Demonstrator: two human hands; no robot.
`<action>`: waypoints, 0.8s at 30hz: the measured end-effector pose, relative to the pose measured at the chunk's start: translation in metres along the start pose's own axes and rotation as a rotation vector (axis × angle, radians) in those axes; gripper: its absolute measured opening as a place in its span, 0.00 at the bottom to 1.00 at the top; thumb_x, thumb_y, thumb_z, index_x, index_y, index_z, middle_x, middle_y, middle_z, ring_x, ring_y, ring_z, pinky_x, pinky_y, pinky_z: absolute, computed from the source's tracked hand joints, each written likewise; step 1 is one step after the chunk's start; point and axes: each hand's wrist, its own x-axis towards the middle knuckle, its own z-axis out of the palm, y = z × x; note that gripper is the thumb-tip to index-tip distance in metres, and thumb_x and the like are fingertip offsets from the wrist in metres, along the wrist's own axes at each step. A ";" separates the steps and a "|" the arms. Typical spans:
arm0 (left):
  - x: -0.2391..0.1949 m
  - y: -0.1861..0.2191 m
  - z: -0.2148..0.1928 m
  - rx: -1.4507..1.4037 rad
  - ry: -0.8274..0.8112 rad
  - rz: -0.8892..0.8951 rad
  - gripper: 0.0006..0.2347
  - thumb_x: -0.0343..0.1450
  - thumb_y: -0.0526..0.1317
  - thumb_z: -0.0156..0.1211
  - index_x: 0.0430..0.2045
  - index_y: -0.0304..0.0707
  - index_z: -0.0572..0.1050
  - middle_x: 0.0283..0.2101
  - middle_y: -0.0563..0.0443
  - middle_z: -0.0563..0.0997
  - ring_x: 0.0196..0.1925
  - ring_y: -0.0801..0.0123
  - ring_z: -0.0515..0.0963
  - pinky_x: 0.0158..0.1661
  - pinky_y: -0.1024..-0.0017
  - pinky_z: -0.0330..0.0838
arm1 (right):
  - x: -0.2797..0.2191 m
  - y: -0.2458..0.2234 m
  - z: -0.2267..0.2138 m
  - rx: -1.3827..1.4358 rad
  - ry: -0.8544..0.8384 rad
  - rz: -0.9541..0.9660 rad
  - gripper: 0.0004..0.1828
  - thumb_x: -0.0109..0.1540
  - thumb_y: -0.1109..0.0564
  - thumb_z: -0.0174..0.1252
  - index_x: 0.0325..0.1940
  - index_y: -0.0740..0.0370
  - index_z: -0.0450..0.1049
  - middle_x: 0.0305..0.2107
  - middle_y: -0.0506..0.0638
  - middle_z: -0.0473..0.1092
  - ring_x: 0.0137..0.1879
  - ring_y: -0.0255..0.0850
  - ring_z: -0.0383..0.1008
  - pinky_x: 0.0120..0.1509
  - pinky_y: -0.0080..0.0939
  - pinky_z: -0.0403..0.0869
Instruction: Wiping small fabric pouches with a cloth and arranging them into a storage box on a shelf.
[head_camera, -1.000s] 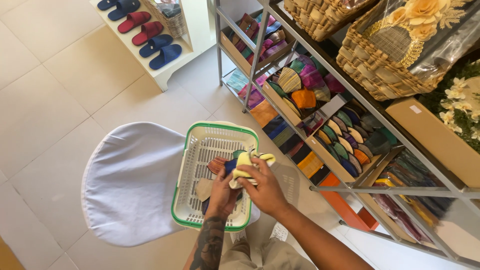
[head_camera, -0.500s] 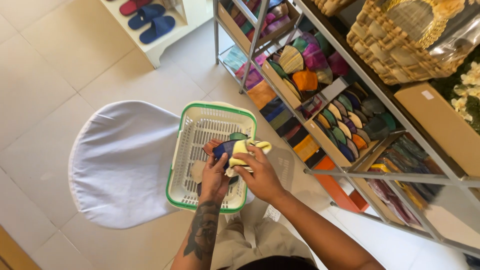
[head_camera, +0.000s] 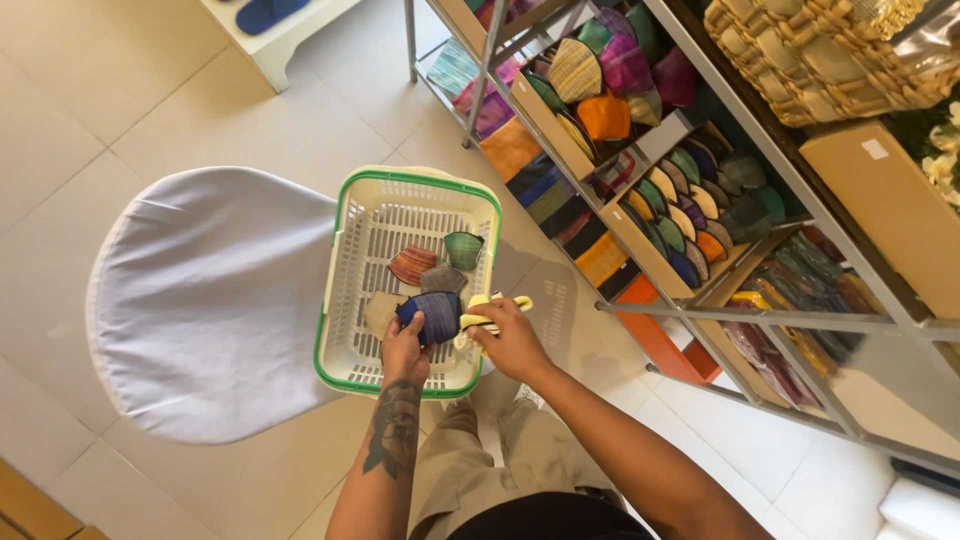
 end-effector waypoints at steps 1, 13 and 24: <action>0.000 -0.001 0.002 0.005 -0.001 -0.007 0.19 0.73 0.36 0.59 0.61 0.43 0.68 0.55 0.51 0.77 0.52 0.60 0.78 0.48 0.54 0.74 | -0.001 -0.005 0.001 0.001 0.003 0.008 0.18 0.59 0.55 0.66 0.53 0.58 0.79 0.52 0.56 0.68 0.59 0.49 0.74 0.63 0.44 0.73; -0.025 -0.048 0.048 0.216 -0.079 0.075 0.18 0.74 0.37 0.58 0.59 0.34 0.69 0.54 0.53 0.75 0.54 0.73 0.73 0.52 0.68 0.66 | -0.018 0.042 0.001 0.058 -0.006 0.109 0.18 0.60 0.52 0.66 0.53 0.58 0.78 0.50 0.54 0.69 0.57 0.48 0.75 0.61 0.44 0.74; -0.055 -0.136 0.180 0.275 -0.515 0.082 0.16 0.74 0.35 0.59 0.56 0.28 0.75 0.48 0.47 0.81 0.47 0.71 0.78 0.48 0.74 0.73 | -0.035 0.106 -0.103 0.019 0.328 0.150 0.16 0.64 0.59 0.59 0.56 0.61 0.75 0.52 0.54 0.72 0.58 0.45 0.75 0.58 0.40 0.76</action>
